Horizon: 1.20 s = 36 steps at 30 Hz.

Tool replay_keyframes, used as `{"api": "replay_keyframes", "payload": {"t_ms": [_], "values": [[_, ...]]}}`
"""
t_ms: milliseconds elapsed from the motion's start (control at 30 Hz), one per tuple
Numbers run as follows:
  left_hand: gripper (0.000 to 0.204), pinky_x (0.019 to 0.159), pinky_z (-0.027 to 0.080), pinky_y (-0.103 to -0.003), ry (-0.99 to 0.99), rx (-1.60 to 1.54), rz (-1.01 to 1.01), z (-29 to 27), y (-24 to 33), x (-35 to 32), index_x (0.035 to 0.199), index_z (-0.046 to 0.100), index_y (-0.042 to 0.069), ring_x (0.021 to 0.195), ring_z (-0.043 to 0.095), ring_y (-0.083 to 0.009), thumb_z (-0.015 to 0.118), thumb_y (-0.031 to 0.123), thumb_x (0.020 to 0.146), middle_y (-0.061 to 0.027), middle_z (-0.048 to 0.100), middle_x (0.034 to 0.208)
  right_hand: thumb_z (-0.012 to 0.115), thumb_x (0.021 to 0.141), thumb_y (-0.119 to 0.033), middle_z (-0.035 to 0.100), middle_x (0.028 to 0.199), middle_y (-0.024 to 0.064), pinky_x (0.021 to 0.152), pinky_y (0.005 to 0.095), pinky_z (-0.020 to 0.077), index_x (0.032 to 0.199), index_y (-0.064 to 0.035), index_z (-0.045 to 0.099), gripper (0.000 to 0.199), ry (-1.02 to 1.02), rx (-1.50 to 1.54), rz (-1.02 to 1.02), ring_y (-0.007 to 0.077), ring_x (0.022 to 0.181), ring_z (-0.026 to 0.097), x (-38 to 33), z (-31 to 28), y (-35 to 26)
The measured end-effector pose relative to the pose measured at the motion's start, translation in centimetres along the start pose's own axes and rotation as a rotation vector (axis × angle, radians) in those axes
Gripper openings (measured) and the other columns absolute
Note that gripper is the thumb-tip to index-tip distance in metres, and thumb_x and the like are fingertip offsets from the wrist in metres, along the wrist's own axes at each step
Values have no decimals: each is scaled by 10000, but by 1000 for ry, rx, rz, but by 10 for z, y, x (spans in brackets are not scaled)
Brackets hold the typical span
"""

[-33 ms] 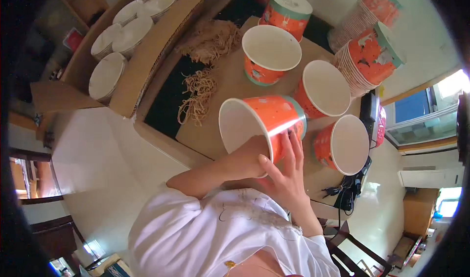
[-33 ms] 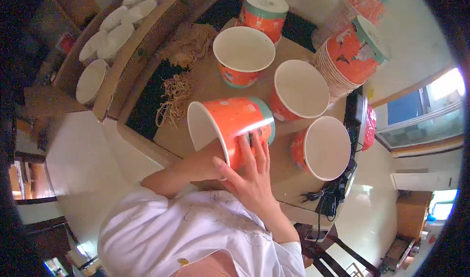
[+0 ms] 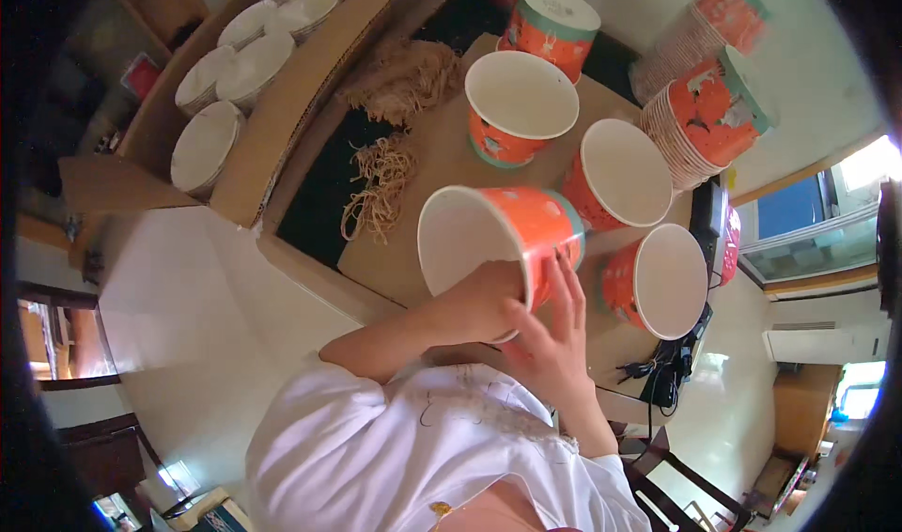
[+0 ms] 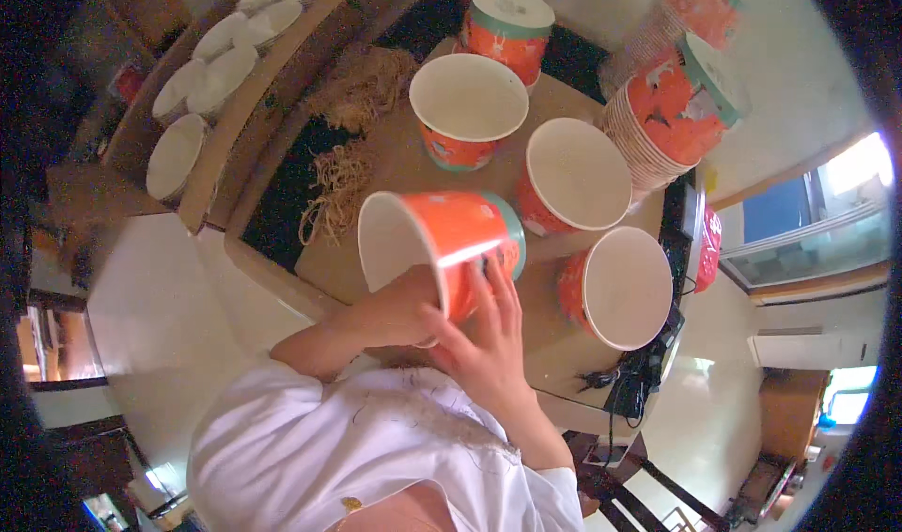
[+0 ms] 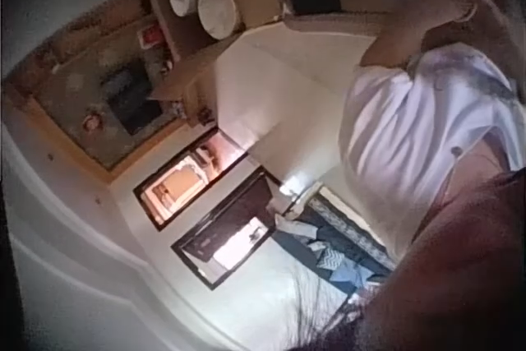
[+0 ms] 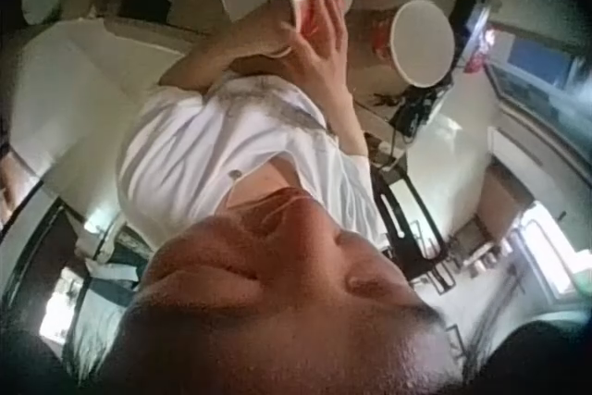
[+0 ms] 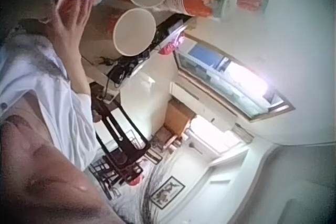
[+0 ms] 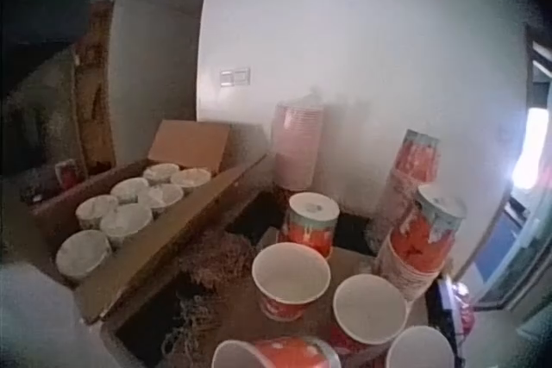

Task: The recorder is attaching twine handles to paper bowls at a packaging station.

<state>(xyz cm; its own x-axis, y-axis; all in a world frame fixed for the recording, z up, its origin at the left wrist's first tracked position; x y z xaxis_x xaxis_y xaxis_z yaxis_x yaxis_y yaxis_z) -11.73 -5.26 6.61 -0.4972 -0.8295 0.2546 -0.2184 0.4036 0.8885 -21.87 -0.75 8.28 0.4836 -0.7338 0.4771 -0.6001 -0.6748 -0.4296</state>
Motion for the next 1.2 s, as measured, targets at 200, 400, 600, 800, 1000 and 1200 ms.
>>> {"api": "replay_keyframes", "payload": {"t_ms": [200, 400, 600, 800, 1000, 1200], "values": [[194, 718, 503, -354, 186, -54, -96, -56, 19, -28, 1006, 639, 37, 858, 636, -273, 633, 119, 831, -129, 649, 922, 770, 657, -102, 535, 1223, 197, 884, 433, 466, 1033, -64, 592, 417, 171, 77, 316, 363, 1101, 543, -27, -19, 42], [420, 839, 470, -418, 484, 703, -595, -118, -142, -72, 1209, 521, 47, 1029, 553, -362, 637, 191, 832, -220, 553, 1144, 720, 714, -64, 553, 1187, 178, 850, 413, 484, 1027, -57, 589, 340, 150, 7, 421, 351, 1053, 573, -37, -42, 40], [280, 765, 499, -410, 537, 251, -89, -47, -121, -38, 1111, 577, 25, 936, 609, -347, 590, 127, 851, -199, 605, 1063, 705, 731, -51, 509, 1247, 187, 870, 427, 471, 1110, -67, 579, 399, 61, -30, 528, 354, 1128, 524, -44, -37, 44], [110, 705, 503, -399, 775, 460, -403, -155, -153, -51, 872, 660, 37, 789, 640, -294, 606, 117, 821, -144, 645, 871, 670, 750, -8, 516, 1242, 179, 758, 357, 502, 1130, -60, 591, 391, 210, -40, 513, 313, 1092, 540, -51, -53, 36], [149, 693, 511, -344, 631, 651, -559, -173, -194, -72, 828, 668, 32, 769, 657, -251, 642, 179, 821, -121, 673, 849, 644, 751, 21, 592, 1126, 158, 664, 302, 484, 1065, -50, 629, 323, 258, 49, 479, 261, 996, 572, -55, -57, 35], [77, 644, 507, -330, 905, 400, -398, -205, -173, -72, 897, 542, 40, 698, 636, -218, 526, 115, 909, -111, 660, 786, 632, 756, 29, 614, 1071, 151, 642, 277, 482, 1033, -42, 639, 286, 276, 75, 449, 237, 937, 596, -49, -60, 32]]}}
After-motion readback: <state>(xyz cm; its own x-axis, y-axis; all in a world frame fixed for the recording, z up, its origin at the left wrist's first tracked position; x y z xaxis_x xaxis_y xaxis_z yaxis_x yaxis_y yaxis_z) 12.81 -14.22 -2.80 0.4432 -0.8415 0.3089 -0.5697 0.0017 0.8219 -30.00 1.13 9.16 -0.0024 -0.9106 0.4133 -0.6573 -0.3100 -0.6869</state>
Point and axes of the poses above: each hand's wrist, its own x-axis towards the middle knuckle, its own z-axis out of the palm, y = z × x, the point moved 6 cm from there along x, towards the middle knuckle
